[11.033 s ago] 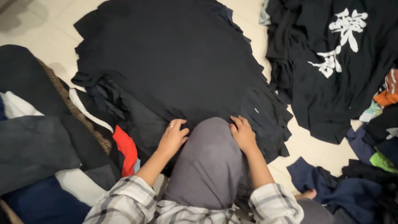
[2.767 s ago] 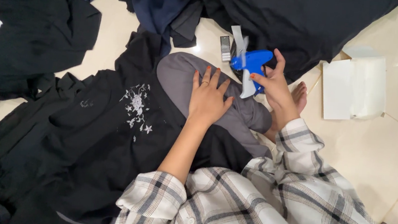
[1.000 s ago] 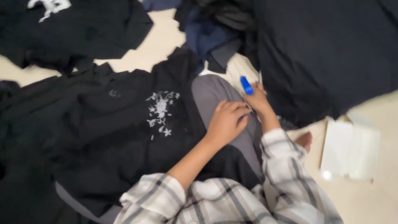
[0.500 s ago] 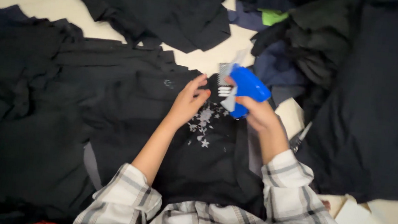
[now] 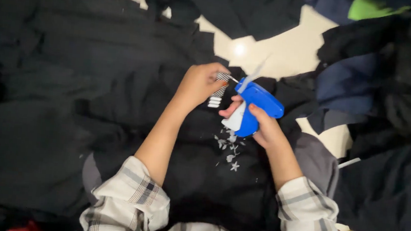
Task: The person sits on the floor surrounded by black t-shirts and uses a blue hot glue gun to attach small rectangular tags to the collar area of each shirt. They pick up a shirt, apply glue to a tag, press it onto the garment, and then move the shirt aside to repeat the process.
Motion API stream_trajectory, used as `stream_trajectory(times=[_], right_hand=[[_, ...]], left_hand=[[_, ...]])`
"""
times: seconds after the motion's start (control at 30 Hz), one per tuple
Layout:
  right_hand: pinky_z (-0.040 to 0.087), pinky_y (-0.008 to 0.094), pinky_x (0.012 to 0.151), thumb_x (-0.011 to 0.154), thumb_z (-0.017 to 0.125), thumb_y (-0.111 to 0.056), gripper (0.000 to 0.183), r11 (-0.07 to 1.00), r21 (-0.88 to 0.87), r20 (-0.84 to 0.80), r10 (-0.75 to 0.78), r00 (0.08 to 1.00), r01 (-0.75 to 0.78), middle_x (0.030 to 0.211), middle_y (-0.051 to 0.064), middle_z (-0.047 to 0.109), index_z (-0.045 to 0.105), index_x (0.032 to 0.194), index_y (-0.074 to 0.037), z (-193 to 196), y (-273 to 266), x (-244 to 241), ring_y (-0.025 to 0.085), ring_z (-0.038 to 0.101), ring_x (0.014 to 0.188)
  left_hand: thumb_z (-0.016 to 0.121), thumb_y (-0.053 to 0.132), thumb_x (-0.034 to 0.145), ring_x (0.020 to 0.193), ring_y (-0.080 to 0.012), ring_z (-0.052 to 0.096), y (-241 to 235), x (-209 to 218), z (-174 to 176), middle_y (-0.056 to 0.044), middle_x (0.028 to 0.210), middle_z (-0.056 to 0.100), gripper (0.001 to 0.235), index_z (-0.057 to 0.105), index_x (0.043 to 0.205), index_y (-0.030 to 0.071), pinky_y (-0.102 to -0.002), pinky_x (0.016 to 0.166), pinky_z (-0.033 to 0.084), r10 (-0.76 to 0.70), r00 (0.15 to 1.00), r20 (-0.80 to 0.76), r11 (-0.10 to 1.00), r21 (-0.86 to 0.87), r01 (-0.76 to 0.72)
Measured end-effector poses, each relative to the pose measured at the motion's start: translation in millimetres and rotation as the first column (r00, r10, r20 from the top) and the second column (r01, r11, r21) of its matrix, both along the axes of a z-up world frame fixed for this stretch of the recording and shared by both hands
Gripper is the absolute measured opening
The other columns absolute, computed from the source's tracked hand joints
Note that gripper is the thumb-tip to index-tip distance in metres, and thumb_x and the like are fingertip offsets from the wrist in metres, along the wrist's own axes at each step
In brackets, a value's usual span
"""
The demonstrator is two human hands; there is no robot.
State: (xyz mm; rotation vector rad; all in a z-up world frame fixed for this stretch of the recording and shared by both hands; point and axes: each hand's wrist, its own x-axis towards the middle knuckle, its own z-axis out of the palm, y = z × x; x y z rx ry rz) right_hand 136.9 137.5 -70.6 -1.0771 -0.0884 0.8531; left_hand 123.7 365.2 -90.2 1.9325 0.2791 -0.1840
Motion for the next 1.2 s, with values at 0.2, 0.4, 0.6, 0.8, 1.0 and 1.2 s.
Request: stream_trajectory(times=[0.2, 0.4, 0.6, 0.8, 1.0, 1.2], right_hand=[[0.06, 0.058, 0.086, 0.095, 0.066, -0.024, 0.048, 0.96, -0.246, -0.151, -0.175, 0.973, 0.135, 0.113, 0.027, 0.068, 0.057, 0.13, 0.008, 2, 8, -3, 0.041, 0.071, 0.102], [0.064, 0.05, 0.082, 0.099, 0.057, -0.034, 0.052, 0.99, -0.139, 0.034, 0.017, 0.999, -0.013, 0.099, 0.029, 0.067, 0.056, 0.125, 0.011, 0, 5, 5, 0.042, 0.073, 0.102], [0.063, 0.048, 0.082, 0.096, 0.061, -0.034, 0.052, 0.987, -0.16, 0.019, 0.019, 1.0, -0.015, 0.099, 0.028, 0.068, 0.059, 0.125, 0.01, 4, 6, 4, 0.041, 0.074, 0.1], [0.062, 0.049, 0.084, 0.094, 0.067, -0.026, 0.04, 0.951, -0.308, -0.059, -0.06, 0.996, 0.039, 0.114, 0.023, 0.071, 0.065, 0.119, 0.005, -4, -2, 1, 0.037, 0.073, 0.104], [0.063, 0.048, 0.084, 0.092, 0.072, -0.026, 0.032, 0.961, -0.273, -0.236, -0.115, 0.965, 0.048, 0.105, 0.017, 0.072, 0.065, 0.106, 0.001, 6, 13, -5, 0.032, 0.074, 0.097], [0.061, 0.04, 0.082, 0.093, 0.069, -0.022, 0.027, 0.97, -0.242, -0.228, -0.077, 0.971, 0.02, 0.1, 0.015, 0.07, 0.065, 0.107, 0.0, 6, 7, -2, 0.027, 0.073, 0.093]], left_hand=[[0.076, 0.014, 0.084, 0.082, -0.024, 0.078, 1, 2, 15, -0.006, 0.081, 0.078, 0.034, 0.074, 0.116, 0.027, -0.037, 0.074, 0.062, -0.014, 0.998, -0.065, 0.996, -0.09, 0.008], [0.073, 0.013, 0.086, 0.086, -0.0242, 0.078, 2, 1, 25, -0.007, 0.086, 0.08, 0.031, 0.071, 0.116, 0.023, -0.038, 0.077, 0.062, -0.043, 0.993, -0.11, 0.993, -0.111, 0.031], [0.071, 0.013, 0.088, 0.086, -0.0224, 0.078, 4, 1, 23, -0.007, 0.09, 0.08, 0.032, 0.071, 0.118, 0.022, -0.037, 0.078, 0.061, -0.062, 0.994, -0.095, 0.992, -0.115, 0.051], [0.063, 0.012, 0.091, 0.094, -0.0303, 0.077, 0, -1, 31, -0.016, 0.1, 0.078, 0.035, 0.068, 0.126, 0.015, -0.043, 0.084, 0.06, -0.186, 0.976, -0.115, 0.973, -0.157, 0.167], [0.06, 0.008, 0.093, 0.086, -0.0306, 0.077, 0, -1, 39, -0.021, 0.103, 0.077, 0.042, 0.064, 0.135, 0.009, -0.042, 0.081, 0.061, -0.258, 0.955, -0.146, 0.954, -0.195, 0.228], [0.081, 0.009, 0.076, 0.09, -0.0337, 0.064, 17, 1, 31, -0.01, 0.099, 0.064, 0.036, 0.073, 0.11, 0.015, -0.045, 0.08, 0.054, -0.09, 0.979, 0.185, 0.957, 0.289, 0.034]])
